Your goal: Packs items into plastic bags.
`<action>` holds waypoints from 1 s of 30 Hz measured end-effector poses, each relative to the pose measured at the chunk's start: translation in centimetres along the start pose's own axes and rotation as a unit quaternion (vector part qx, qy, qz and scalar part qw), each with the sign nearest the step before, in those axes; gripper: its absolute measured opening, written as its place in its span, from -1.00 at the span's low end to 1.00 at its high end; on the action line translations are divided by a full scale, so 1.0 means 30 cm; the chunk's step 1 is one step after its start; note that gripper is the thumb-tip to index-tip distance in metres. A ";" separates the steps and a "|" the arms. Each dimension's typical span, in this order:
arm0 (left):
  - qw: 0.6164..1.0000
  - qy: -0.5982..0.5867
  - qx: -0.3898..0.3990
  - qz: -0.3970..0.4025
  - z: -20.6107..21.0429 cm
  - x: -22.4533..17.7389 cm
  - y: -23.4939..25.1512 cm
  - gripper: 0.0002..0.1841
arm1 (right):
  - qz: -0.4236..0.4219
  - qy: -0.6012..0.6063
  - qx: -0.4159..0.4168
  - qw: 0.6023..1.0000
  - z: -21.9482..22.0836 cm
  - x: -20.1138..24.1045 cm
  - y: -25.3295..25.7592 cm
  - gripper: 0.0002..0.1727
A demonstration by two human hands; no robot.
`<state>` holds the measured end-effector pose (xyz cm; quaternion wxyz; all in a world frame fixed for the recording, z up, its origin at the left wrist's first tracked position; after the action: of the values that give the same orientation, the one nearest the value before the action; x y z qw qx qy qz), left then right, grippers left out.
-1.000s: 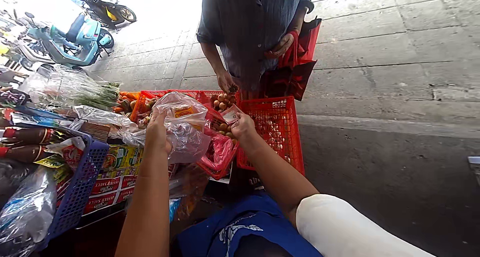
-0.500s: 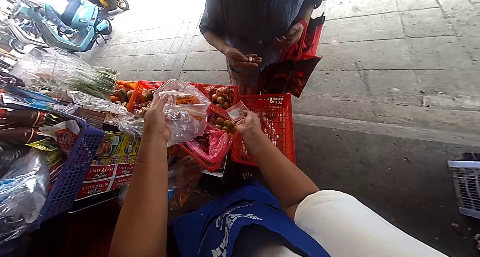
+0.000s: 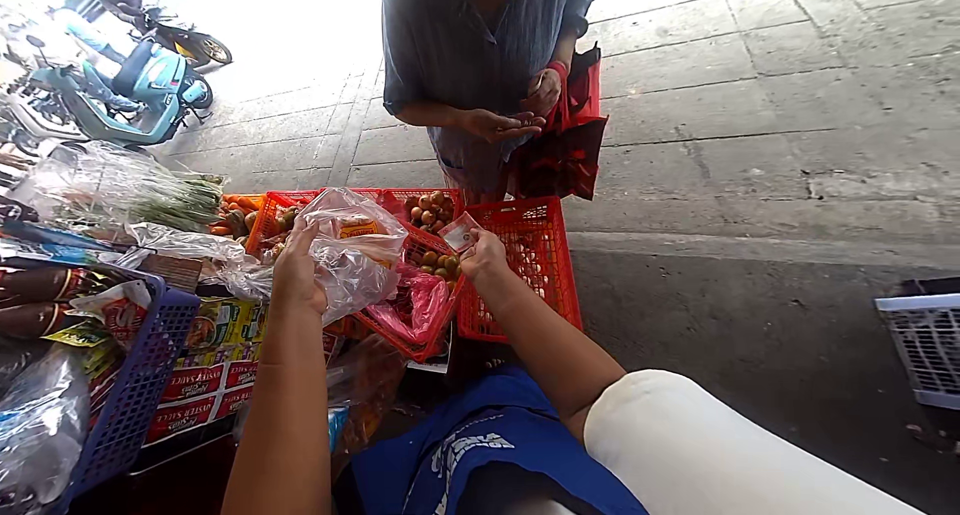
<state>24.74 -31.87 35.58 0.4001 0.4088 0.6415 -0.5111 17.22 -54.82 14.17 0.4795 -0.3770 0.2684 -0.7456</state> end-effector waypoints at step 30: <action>0.995 -0.031 0.096 0.015 0.125 -0.038 -0.087 -0.66 | -0.035 0.047 -0.020 0.998 -0.099 0.156 -0.022 -0.68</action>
<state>23.05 -36.06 36.92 0.3866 0.4391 0.5704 -0.5765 13.24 -58.74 14.41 0.4325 -0.3602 0.2921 -0.7732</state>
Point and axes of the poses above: each hand's wrist, its own y-axis towards the middle knuckle, its own z-axis out of the palm, x = y × z, the point moved 6 cm from there along y, towards the middle knuckle, and after that the axes turned 3 degrees about -z, right-handed, at the moved point
